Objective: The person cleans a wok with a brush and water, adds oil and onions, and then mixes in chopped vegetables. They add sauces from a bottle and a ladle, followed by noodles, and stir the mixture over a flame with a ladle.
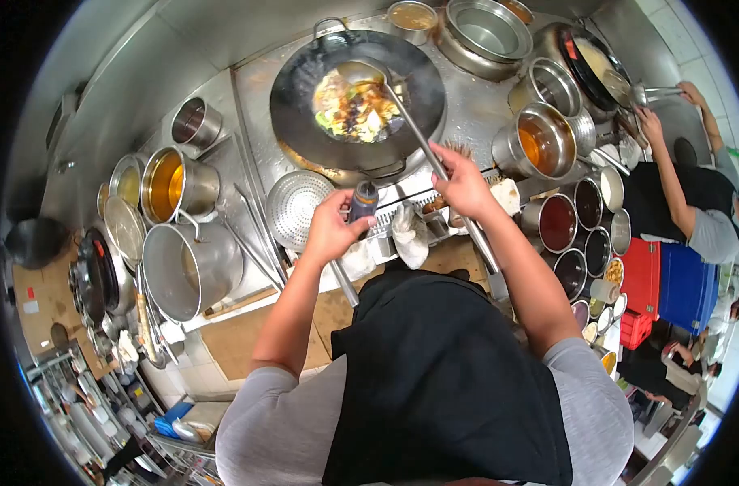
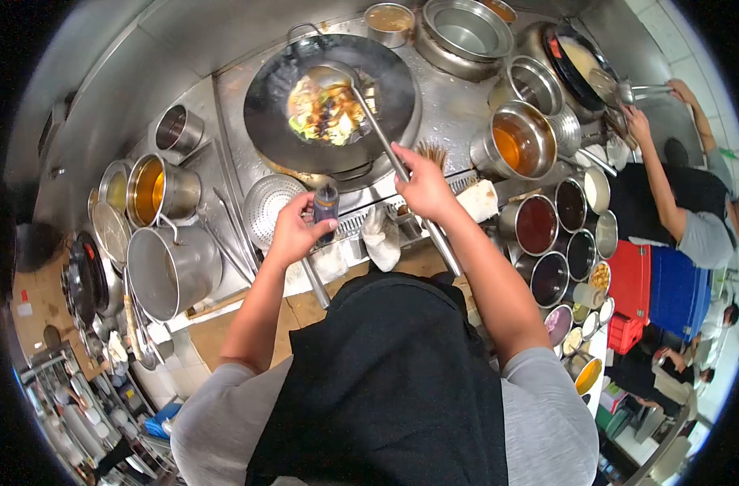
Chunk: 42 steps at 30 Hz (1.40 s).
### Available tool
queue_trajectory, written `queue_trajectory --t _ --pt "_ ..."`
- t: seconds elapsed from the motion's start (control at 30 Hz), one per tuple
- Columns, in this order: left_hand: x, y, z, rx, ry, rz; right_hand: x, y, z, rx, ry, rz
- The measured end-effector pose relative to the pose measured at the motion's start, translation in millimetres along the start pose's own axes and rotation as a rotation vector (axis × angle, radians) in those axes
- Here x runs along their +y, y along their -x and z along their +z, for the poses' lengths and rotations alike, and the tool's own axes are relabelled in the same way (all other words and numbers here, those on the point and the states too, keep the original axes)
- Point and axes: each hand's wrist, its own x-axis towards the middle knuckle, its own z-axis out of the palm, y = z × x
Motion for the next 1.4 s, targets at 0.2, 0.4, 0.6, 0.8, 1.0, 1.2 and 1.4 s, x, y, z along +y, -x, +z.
queue_trajectory --t 0.2,0.4,0.6,0.8,1.0,1.2,1.4 --pt "18 -5 46 -0.240 0.012 0.007 4 59 -33 0.142 0.251 -0.003" --pt "62 -35 133 -0.441 -0.023 0.073 -6 178 -86 0.207 -0.788 0.029" --pt "129 -58 275 -0.710 -0.044 0.244 24 361 -124 0.461 -1.301 -0.200" --pt "207 -49 479 -0.873 0.146 0.499 52 502 -117 0.874 -1.333 -0.334" --pt "254 -33 679 -0.941 -0.005 0.679 86 577 -121 1.127 -1.326 -0.455" --pt "238 -21 787 -1.011 -0.300 0.846 95 614 -129 1.275 -1.307 -0.462" --pt "195 -48 846 -1.126 -0.678 0.920 104 623 -137 1.326 -1.354 -0.494"
